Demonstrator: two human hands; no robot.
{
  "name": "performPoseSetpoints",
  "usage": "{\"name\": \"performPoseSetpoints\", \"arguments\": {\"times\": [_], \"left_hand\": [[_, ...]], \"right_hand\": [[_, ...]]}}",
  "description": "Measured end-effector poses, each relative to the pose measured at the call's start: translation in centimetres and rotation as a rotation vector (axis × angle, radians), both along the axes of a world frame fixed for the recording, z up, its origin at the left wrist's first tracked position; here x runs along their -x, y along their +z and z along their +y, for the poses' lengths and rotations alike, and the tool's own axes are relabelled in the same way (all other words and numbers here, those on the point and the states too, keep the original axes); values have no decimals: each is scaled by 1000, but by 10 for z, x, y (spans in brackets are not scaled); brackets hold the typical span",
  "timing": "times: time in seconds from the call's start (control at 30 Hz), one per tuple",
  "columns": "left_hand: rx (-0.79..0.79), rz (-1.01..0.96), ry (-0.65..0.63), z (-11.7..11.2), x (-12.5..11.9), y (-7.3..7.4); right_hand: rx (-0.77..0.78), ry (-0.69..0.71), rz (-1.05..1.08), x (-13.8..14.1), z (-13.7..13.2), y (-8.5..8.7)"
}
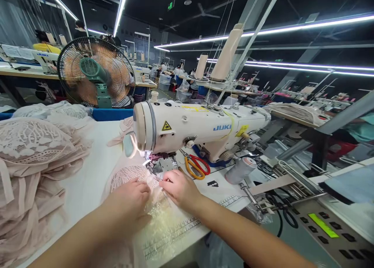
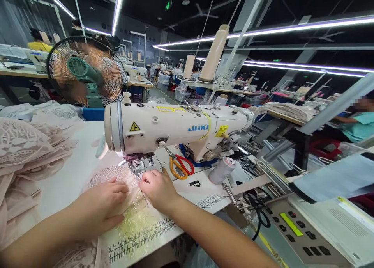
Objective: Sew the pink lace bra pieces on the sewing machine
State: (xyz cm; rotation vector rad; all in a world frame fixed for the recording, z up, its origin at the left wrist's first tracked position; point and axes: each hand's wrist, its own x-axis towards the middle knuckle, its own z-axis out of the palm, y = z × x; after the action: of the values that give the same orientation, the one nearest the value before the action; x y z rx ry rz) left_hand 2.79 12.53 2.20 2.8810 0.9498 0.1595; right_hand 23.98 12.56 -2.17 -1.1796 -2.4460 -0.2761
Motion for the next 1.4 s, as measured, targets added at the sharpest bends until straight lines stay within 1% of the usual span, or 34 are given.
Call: {"name": "performPoseSetpoints", "arguments": {"times": [0.07, 0.13, 0.2, 0.27, 0.4, 0.5, 0.6, 0.7, 0.77, 0.93, 1.07, 1.2, 1.3, 1.4], "left_hand": [[-14, 112, 26, -4, -6, -3], [-133, 164, 37, -5, -6, -13], [-273, 128, -11, -4, 0, -25], [-368, 58, -82, 0, 7, -33], [-439, -23, -127, 10, 17, -38], [-430, -123, -174, 20, 18, -41], [-356, -195, -211, 30, 19, -45], [-278, -182, -221, 36, 21, -44], [-256, -175, -232, 40, 22, -42], [-299, -181, -254, 53, 24, -42], [-289, -137, -269, 68, 26, -43], [-271, -105, -236, 79, 29, -43], [-278, -77, -247, 85, 32, -45], [-302, -83, -238, 90, 34, -46]], "right_hand": [[-44, 65, -12, -2, 0, 0], [-84, 114, 7, -3, -3, -3], [-117, 135, 32, -4, -6, -8], [-139, 131, 41, -1, -8, -13], [-204, 117, 4, 5, -5, -15], [-226, 119, -43, 8, 3, -12], [-217, 139, -83, 10, 12, -8], [-200, 156, -134, 14, 19, -5], [-190, 149, -156, 17, 22, -4], [-184, 111, -145, 22, 27, -4], [-187, 64, -110, 24, 27, -6], [-128, 48, -112, 23, 27, -4], [-76, 25, -122, 23, 26, -2], [-77, -5, -135, 23, 26, -2]]}}
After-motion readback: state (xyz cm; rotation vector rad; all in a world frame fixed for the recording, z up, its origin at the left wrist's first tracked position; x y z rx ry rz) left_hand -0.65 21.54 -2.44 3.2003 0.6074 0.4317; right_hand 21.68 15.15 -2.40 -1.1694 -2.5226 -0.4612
